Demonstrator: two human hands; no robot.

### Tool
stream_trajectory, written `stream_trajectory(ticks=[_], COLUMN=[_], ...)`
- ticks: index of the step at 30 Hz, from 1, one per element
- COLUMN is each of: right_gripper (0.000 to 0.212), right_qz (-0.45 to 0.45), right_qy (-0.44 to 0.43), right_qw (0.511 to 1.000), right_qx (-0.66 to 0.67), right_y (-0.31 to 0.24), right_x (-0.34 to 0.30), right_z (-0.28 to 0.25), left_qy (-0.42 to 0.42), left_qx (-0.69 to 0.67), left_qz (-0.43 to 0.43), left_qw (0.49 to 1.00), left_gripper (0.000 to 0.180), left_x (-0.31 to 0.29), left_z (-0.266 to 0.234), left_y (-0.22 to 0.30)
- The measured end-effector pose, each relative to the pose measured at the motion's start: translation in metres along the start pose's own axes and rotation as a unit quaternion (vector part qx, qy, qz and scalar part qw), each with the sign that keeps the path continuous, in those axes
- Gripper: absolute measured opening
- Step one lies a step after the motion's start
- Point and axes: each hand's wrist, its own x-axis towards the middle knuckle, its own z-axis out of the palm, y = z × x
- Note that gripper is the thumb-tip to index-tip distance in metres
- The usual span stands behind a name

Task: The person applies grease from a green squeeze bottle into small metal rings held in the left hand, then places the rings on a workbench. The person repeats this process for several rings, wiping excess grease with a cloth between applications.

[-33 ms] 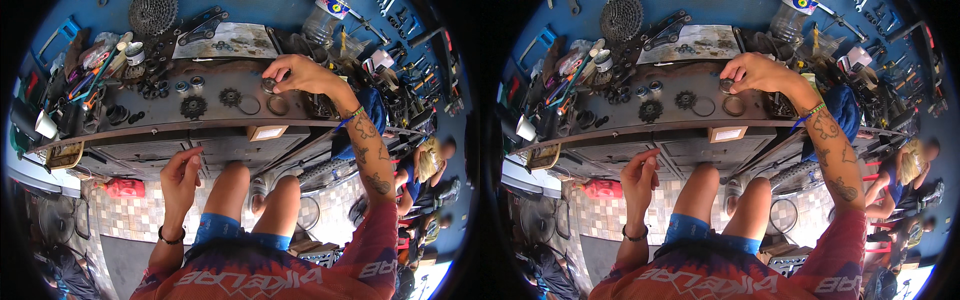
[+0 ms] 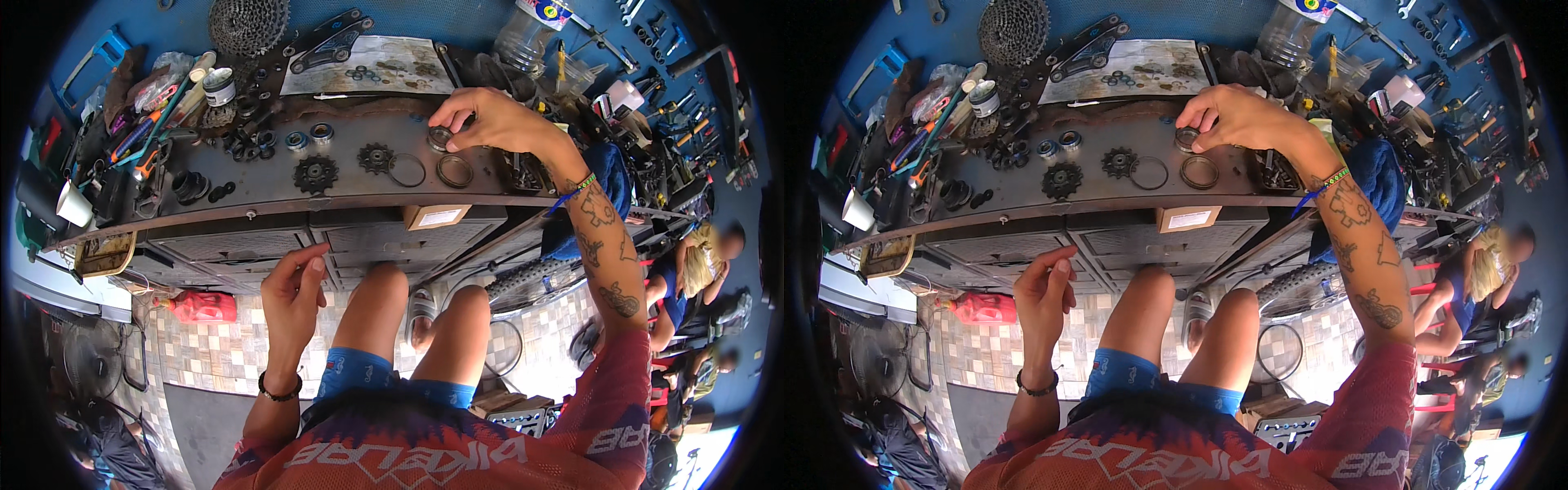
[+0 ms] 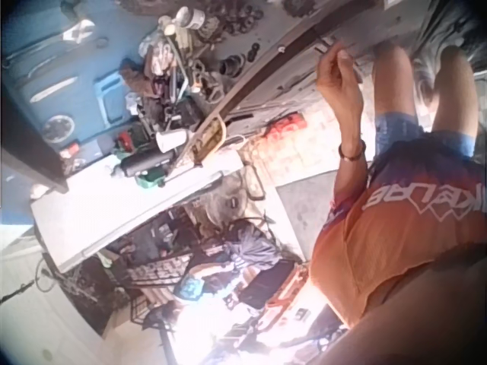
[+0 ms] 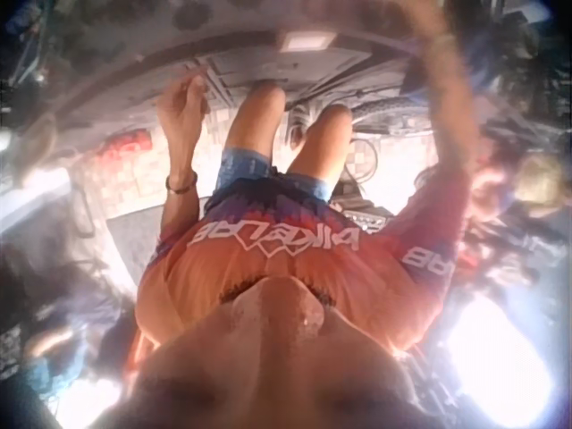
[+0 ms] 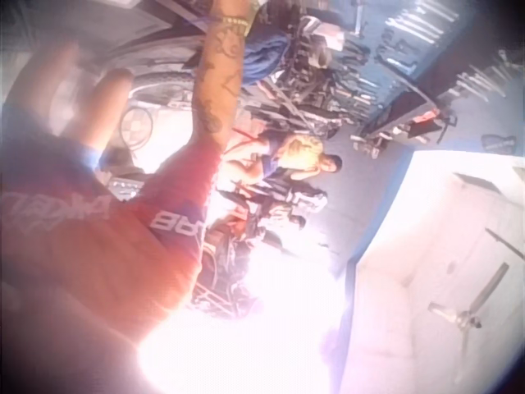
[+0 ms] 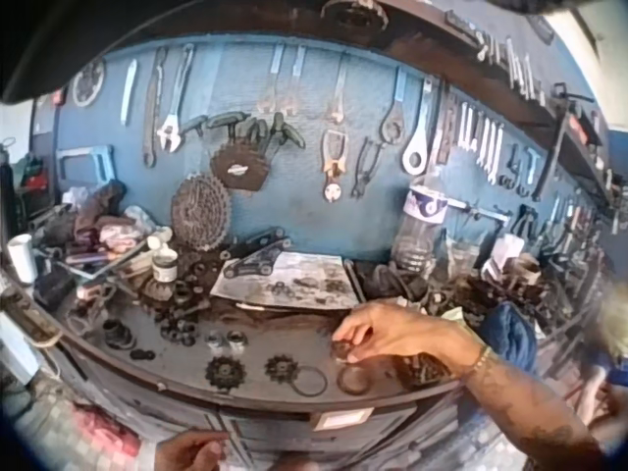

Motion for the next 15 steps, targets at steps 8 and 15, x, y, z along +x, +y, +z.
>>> stream_trajectory(ticks=[8, 15], right_gripper=[0.043, 0.047], right_qz=[-0.012, -0.043], right_qy=[0.009, -0.012], right_qw=[1.0, 0.998], right_qx=[-0.011, -0.039], right_y=[0.001, 0.005], right_x=[0.003, 0.006], right_z=[-0.002, -0.005], left_qy=[0.011, 0.006], left_qx=[-0.009, 0.006], left_qz=[-0.042, -0.051], left_qw=[0.999, 0.999], left_gripper=[0.025, 0.026], left_x=[-0.001, -0.003], left_z=[-0.009, -0.009], left_y=[-0.019, -0.024])
